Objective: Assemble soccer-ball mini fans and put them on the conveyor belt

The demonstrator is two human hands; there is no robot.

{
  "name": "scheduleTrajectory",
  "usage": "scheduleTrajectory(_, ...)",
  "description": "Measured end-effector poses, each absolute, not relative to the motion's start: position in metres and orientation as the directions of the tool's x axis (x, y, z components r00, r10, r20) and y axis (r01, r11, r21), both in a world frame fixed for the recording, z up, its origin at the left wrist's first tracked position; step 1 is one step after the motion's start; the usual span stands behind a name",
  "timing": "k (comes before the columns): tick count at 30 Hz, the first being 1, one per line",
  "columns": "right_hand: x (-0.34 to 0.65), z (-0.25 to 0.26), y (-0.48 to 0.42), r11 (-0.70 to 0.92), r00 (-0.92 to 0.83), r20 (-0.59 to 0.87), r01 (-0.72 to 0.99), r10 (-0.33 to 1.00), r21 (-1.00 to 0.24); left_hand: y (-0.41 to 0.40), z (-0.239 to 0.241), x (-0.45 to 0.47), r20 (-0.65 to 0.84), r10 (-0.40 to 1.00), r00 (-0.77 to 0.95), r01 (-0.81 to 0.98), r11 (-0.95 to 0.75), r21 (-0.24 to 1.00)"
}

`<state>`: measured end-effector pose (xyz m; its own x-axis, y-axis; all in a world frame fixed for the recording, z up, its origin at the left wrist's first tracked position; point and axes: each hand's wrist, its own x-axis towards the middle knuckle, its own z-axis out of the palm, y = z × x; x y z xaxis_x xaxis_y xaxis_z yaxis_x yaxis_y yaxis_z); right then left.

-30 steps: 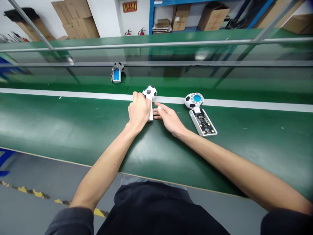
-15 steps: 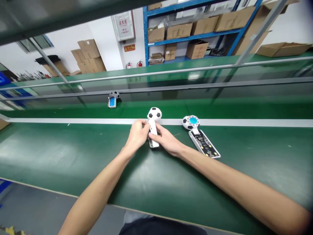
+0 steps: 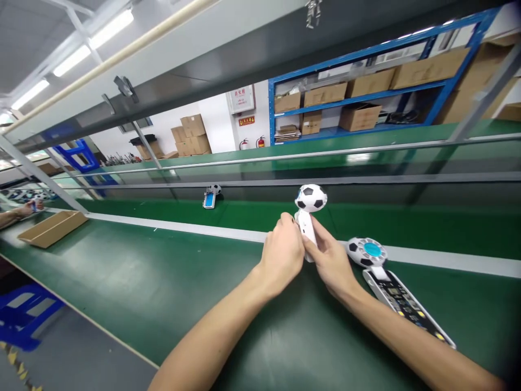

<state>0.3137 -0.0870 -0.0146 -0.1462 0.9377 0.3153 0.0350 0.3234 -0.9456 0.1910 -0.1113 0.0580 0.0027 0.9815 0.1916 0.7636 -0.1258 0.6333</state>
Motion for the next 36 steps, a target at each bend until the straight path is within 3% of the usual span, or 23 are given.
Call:
scheduleTrajectory(6,0.322,0.005,-0.060,0.181,-0.112,0.150,0.366,0.982,-0.913,-0.068,0.039,0.169,0.081,0.997,-0.013,0.554,-0.060,0.830)
scheduleTrajectory(12,0.304,-0.005,0.001,0.101,-0.057,0.084,0.463,0.995,-0.881,-0.005,0.030,0.162,-0.043,0.997,0.058,0.475,0.010,0.880)
scheduleTrajectory(19,0.303,0.006,0.050,0.173,-0.073,0.166,0.656,0.983,-0.735,0.062,0.032,0.158,-0.014,0.998,0.056,0.619,-0.023,0.785)
scheduleTrajectory(23,0.306,0.024,0.062,0.313,-0.228,0.216,0.752,0.949,-0.580,0.076,0.029,0.150,-0.031,0.998,0.056,0.670,-0.015,0.742)
scheduleTrajectory(32,0.284,0.019,0.079,0.520,-0.444,0.273,0.771,0.853,-0.369,0.070,0.034,0.133,-0.056,0.998,0.042,0.713,0.010,0.701)
scheduleTrajectory(36,0.274,0.017,0.080,0.570,-0.491,0.295,0.749,0.820,-0.338,0.068,0.040,0.132,0.027,0.998,-0.051,0.805,0.025,0.593)
